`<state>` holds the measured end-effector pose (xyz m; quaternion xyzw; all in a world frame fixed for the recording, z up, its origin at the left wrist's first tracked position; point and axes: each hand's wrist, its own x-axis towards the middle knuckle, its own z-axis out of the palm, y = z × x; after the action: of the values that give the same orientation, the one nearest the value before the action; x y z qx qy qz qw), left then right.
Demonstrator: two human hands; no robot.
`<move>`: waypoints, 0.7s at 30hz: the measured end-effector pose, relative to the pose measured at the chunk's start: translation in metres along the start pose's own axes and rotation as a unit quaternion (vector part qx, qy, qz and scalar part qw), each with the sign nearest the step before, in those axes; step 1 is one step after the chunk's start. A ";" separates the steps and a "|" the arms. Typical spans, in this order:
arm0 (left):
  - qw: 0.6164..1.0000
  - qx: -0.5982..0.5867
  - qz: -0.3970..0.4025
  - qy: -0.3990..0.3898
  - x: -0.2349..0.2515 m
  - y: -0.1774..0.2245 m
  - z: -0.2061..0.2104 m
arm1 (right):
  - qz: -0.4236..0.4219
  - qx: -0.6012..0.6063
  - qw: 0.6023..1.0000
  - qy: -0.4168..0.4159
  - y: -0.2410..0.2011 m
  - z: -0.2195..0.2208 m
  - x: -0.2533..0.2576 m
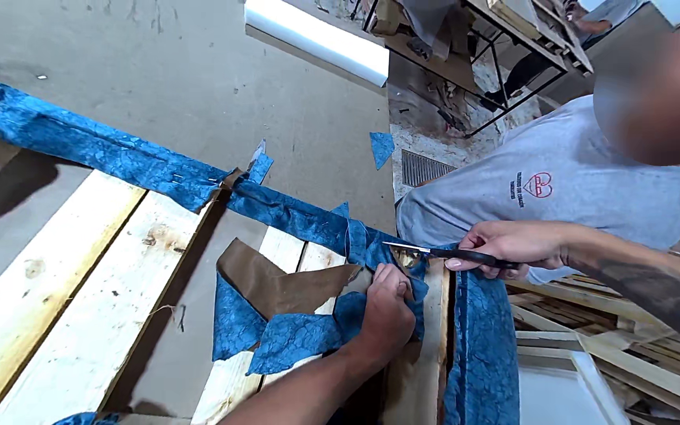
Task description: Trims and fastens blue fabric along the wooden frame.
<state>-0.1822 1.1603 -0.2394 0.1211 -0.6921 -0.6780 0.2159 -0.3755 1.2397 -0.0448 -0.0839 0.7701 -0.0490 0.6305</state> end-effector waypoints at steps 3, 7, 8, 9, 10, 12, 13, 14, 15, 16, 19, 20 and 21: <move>1.000 0.004 0.019 0.002 -0.001 -0.001 0.000 | 0.000 -0.012 1.000 0.012 0.009 0.002 -0.004; 1.000 0.014 0.027 0.003 -0.001 0.000 0.002 | -0.011 -0.025 0.999 -0.029 0.011 -0.001 -0.009; 0.999 0.021 0.031 0.005 -0.001 -0.001 0.003 | -0.012 -0.030 0.999 -0.025 0.007 -0.001 -0.009; 0.999 0.030 0.035 0.007 -0.001 -0.001 0.005 | -0.010 -0.039 0.999 -0.020 0.003 -0.001 -0.007; 0.999 0.040 0.036 0.006 -0.001 -0.001 0.005 | -0.003 -0.051 0.999 -0.015 -0.001 -0.001 -0.004; 0.998 0.055 0.030 -0.002 -0.001 -0.001 0.007 | 0.015 -0.065 0.998 0.005 -0.009 0.000 0.001; 0.998 0.060 0.024 -0.008 -0.001 -0.001 0.007 | 0.018 -0.069 0.997 0.011 -0.012 0.002 0.002; 0.998 0.063 0.019 -0.016 -0.001 -0.001 0.006 | 0.019 -0.064 0.998 0.018 -0.013 0.003 0.003; 0.998 0.063 0.012 -0.026 0.000 0.000 0.006 | 0.016 -0.050 0.998 0.025 -0.012 0.004 0.003; 0.997 0.063 0.007 -0.036 0.000 0.000 0.005 | 0.008 -0.030 0.999 0.031 -0.011 0.006 0.003; 0.997 0.051 -0.003 -0.059 0.002 0.001 0.001 | 0.000 0.030 0.999 0.041 -0.003 0.009 0.002; 0.997 0.045 -0.002 -0.059 0.002 0.001 0.001 | 0.002 0.035 0.999 0.038 -0.002 0.009 0.003; 0.998 0.036 0.003 -0.054 0.002 0.001 0.001 | 0.005 0.033 0.999 0.039 -0.004 0.008 0.003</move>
<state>-0.1843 1.1600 -0.2379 0.0902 -0.7272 -0.6573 0.1759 -0.3682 1.2356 -0.0490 -0.0574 0.7926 -0.0742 0.6025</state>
